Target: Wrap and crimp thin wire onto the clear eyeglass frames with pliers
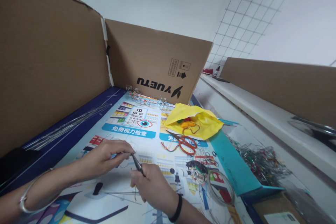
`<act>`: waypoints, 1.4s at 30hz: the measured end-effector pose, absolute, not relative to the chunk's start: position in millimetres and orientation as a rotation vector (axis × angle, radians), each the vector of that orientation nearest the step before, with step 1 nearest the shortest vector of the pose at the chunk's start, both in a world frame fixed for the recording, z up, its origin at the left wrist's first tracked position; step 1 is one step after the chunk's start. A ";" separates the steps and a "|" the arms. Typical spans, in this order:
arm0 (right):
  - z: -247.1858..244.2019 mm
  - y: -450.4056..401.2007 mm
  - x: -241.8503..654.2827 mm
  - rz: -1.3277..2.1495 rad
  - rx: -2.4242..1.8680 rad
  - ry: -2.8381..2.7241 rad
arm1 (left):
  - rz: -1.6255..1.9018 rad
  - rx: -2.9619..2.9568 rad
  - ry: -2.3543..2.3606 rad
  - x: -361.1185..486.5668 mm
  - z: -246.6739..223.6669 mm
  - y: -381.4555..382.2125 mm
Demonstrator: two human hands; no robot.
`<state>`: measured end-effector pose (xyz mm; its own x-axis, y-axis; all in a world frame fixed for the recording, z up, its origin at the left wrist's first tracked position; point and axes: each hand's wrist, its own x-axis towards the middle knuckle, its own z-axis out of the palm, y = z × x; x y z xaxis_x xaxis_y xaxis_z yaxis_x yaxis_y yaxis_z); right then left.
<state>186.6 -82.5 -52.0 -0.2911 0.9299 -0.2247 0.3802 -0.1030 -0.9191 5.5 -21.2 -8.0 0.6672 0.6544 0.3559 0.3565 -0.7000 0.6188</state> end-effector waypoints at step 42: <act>-59.1 -78.6 188.2 1.094 -1.441 -1.785 | 0.940 2.141 0.994 16.0 -24.0 -28.7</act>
